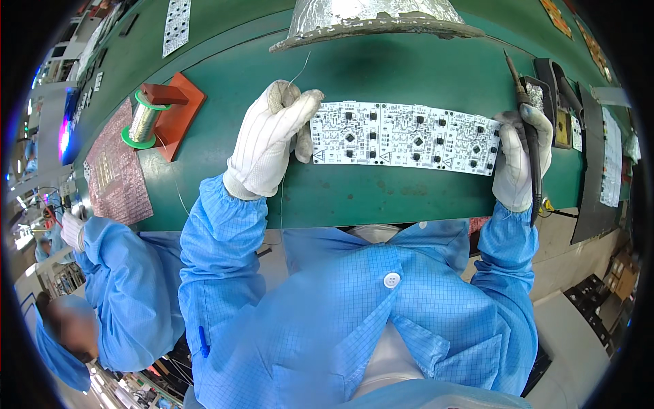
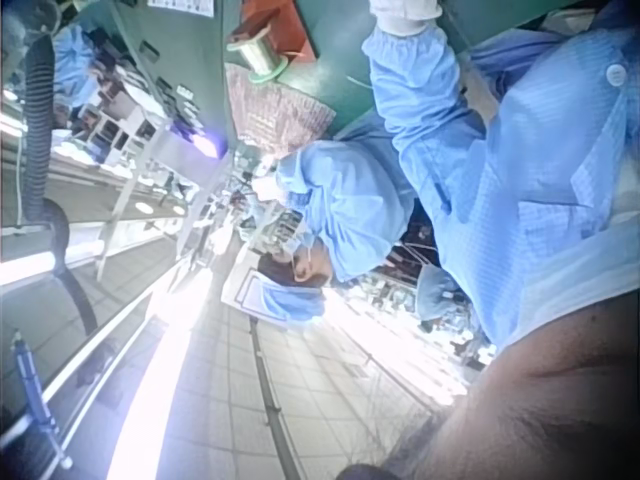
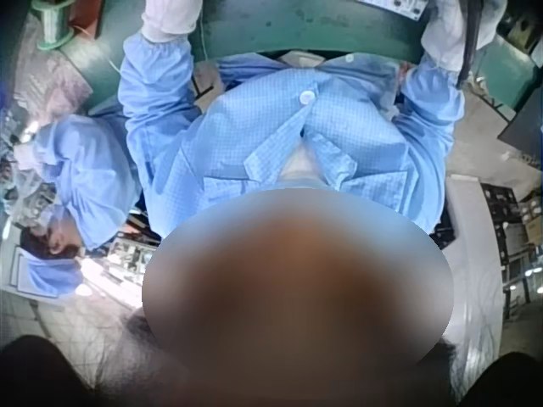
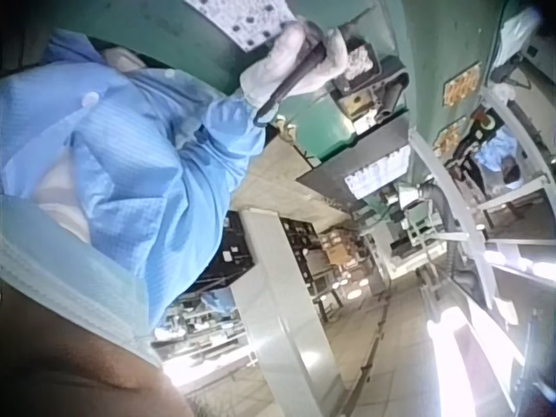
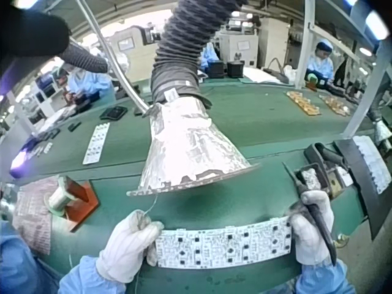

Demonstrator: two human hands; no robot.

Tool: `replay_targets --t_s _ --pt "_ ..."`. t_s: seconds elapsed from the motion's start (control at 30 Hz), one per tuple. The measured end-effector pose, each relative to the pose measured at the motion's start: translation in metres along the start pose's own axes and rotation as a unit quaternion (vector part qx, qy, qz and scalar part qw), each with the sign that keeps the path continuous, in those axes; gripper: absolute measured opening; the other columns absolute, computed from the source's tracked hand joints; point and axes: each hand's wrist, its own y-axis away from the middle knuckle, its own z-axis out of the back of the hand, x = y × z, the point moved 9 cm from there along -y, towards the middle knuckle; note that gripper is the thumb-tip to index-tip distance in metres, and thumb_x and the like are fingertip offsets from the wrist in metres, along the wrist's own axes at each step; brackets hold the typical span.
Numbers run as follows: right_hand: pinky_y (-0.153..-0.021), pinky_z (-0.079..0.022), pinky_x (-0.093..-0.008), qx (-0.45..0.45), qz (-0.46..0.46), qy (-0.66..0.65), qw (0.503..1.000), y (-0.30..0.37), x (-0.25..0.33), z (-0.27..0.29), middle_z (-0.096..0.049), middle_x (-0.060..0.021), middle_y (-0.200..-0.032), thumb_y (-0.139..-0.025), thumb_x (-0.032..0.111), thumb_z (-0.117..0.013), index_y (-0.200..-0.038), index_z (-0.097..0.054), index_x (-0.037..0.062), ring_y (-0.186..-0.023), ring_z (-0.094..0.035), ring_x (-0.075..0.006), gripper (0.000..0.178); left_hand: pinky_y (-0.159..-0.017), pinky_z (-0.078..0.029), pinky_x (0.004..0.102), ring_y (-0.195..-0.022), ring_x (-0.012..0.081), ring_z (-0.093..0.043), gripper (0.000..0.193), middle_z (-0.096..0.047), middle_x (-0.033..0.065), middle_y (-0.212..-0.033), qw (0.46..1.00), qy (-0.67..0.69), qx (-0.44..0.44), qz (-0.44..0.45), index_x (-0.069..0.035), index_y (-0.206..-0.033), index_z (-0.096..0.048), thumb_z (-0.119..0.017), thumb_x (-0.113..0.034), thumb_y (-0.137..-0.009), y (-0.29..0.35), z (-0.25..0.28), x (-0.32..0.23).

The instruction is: Soldering electronic components onto circuit boards on a production line.

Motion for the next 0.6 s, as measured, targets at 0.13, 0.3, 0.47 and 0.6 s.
replay_targets --t_s 0.13,0.3,0.47,0.6 --pt "-0.091 -0.047 -0.0315 0.009 -0.007 0.010 1.000 0.0003 0.0023 -0.0019 -0.065 -0.0139 -0.101 -0.090 0.004 -0.058 -0.122 -0.050 0.0015 -0.096 -0.062 -0.0177 0.033 -0.046 -0.038 0.0229 -0.047 0.0108 -0.048 0.034 -0.054 0.0046 -0.057 0.998 0.048 0.034 0.001 -0.004 -0.081 -0.049 -0.060 -0.032 -0.095 -0.0013 -0.0064 -0.0004" --pt "-0.086 -0.051 -0.0310 -0.006 -0.005 0.008 1.000 -0.0006 0.0040 -0.0006 -0.067 -0.0137 -0.099 -0.089 0.007 -0.063 -0.119 -0.052 0.0029 -0.093 -0.064 -0.0174 0.032 -0.046 -0.038 0.0228 -0.047 0.0105 -0.048 0.033 -0.054 0.0045 -0.057 0.999 0.034 0.035 -0.008 -0.003 -0.080 -0.049 -0.059 -0.032 -0.095 -0.0026 -0.0058 0.0000" --pt "-0.086 -0.051 -0.0305 0.000 -0.002 -0.003 1.000 -0.0011 0.0048 -0.0003 -0.068 -0.0135 -0.099 -0.089 0.007 -0.063 -0.119 -0.052 0.0027 -0.092 -0.064 -0.0171 0.032 -0.045 -0.038 0.0229 -0.047 0.0104 -0.048 0.033 -0.054 0.0046 -0.057 0.999 0.037 0.032 0.001 -0.003 -0.081 -0.049 -0.060 -0.032 -0.095 -0.0024 -0.0067 0.0018" --pt "-0.085 -0.051 -0.0304 -0.009 -0.002 0.009 1.000 -0.0015 0.0059 0.0032 -0.068 -0.0133 -0.098 -0.089 0.007 -0.063 -0.119 -0.053 0.0030 -0.092 -0.064 -0.0172 0.032 -0.045 -0.037 0.0231 -0.047 0.0104 -0.048 0.033 -0.054 0.0046 -0.057 0.999 0.040 0.034 -0.001 -0.003 -0.081 -0.049 -0.060 -0.032 -0.095 -0.0014 -0.0094 0.0006"
